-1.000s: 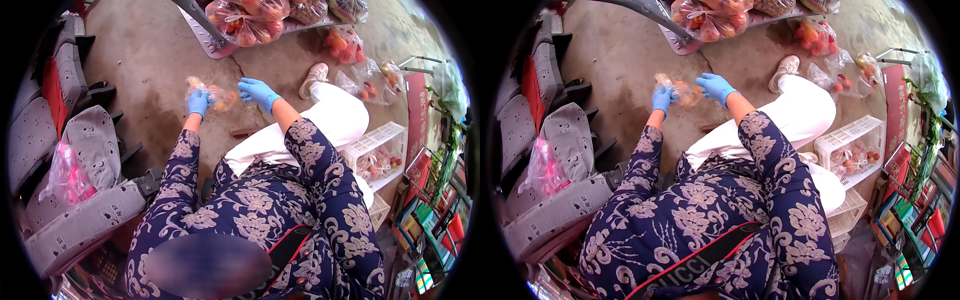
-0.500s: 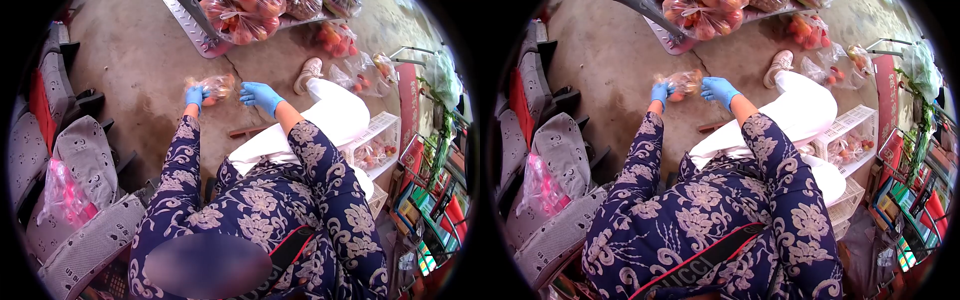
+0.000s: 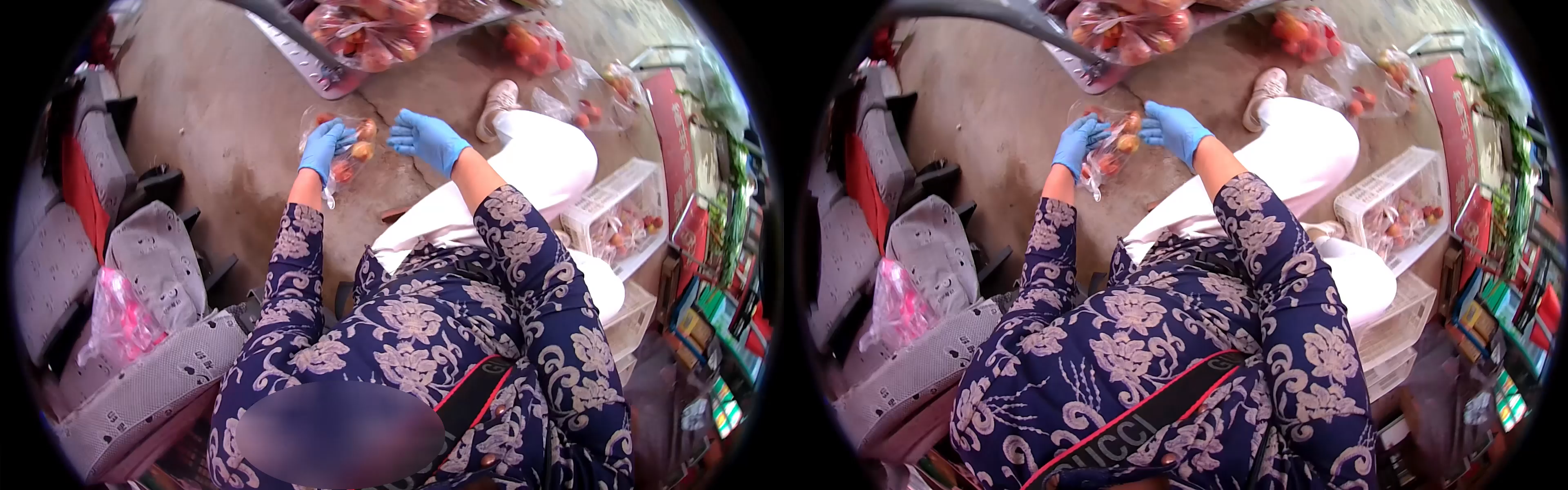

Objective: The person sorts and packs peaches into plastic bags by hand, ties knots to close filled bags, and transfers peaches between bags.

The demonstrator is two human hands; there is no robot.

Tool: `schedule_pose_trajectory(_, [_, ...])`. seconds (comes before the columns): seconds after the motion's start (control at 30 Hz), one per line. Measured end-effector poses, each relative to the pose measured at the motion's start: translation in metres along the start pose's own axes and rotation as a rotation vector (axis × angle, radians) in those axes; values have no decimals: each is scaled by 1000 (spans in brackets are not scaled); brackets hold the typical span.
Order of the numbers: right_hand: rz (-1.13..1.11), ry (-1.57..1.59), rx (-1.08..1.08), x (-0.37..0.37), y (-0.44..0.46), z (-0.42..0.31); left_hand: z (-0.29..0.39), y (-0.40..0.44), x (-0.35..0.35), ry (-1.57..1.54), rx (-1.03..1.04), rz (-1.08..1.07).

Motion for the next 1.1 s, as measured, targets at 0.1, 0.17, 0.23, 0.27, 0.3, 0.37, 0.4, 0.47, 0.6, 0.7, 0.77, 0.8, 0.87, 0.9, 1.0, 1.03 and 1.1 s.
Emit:
schedule_pose_trajectory(0.1, [-39,146,-102,-7,-43,-38,35,-33,70,24,143,-230])
schedule_pose_trajectory(0.17, [-68,216,-250,-25,-81,-64,60,-55,135,59,239,-438])
schedule_pose_trajectory(0.23, [0,237,-464,-58,-116,-80,70,-70,195,138,317,-530])
schedule_pose_trajectory(0.27, [52,249,-556,-86,-144,-92,76,-84,241,163,363,-570])
schedule_pose_trajectory(0.3, [114,256,-653,-97,-183,-101,80,-93,272,164,368,-665])
schedule_pose_trajectory(0.37, [364,202,-769,-129,-267,-108,78,-123,346,195,338,-811])
schedule_pose_trajectory(0.4, [411,222,-894,-148,-295,-101,74,-140,381,212,324,-919])
schedule_pose_trajectory(0.47, [601,217,-1045,-181,-363,-82,55,-179,452,261,259,-1094])
schedule_pose_trajectory(0.6, [743,542,-1302,-293,-391,-24,-37,-194,573,473,295,-1287])
schedule_pose_trajectory(0.7, [932,935,-1471,-334,-440,50,-128,-245,630,602,168,-1420])
schedule_pose_trajectory(0.77, [1060,873,-1466,-346,-407,42,-136,-202,640,603,90,-1451])
schedule_pose_trajectory(0.8, [1107,895,-1459,-359,-411,57,-158,-210,645,630,88,-1487])
schedule_pose_trajectory(0.87, [1216,890,-1458,-375,-423,86,-196,-229,652,647,99,-1490])
schedule_pose_trajectory(0.9, [1232,904,-1452,-382,-424,98,-210,-235,653,647,108,-1502])
schedule_pose_trajectory(1.0, [1203,924,-1471,-388,-421,91,-202,-236,658,649,99,-1475])
schedule_pose_trajectory(1.03, [1132,951,-1490,-392,-421,95,-206,-235,659,641,53,-1457])
schedule_pose_trajectory(1.1, [993,986,-1527,-399,-424,102,-210,-235,659,641,4,-1473])
Point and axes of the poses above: each hand's wrist, its own y-axis towards the middle knuckle, its own x-axis out of the palm, z = x × y, the point moved 3 cm from there along y, towards the middle knuckle, and after that the axes turned 4 degrees about -y, right-handed, at the moved point
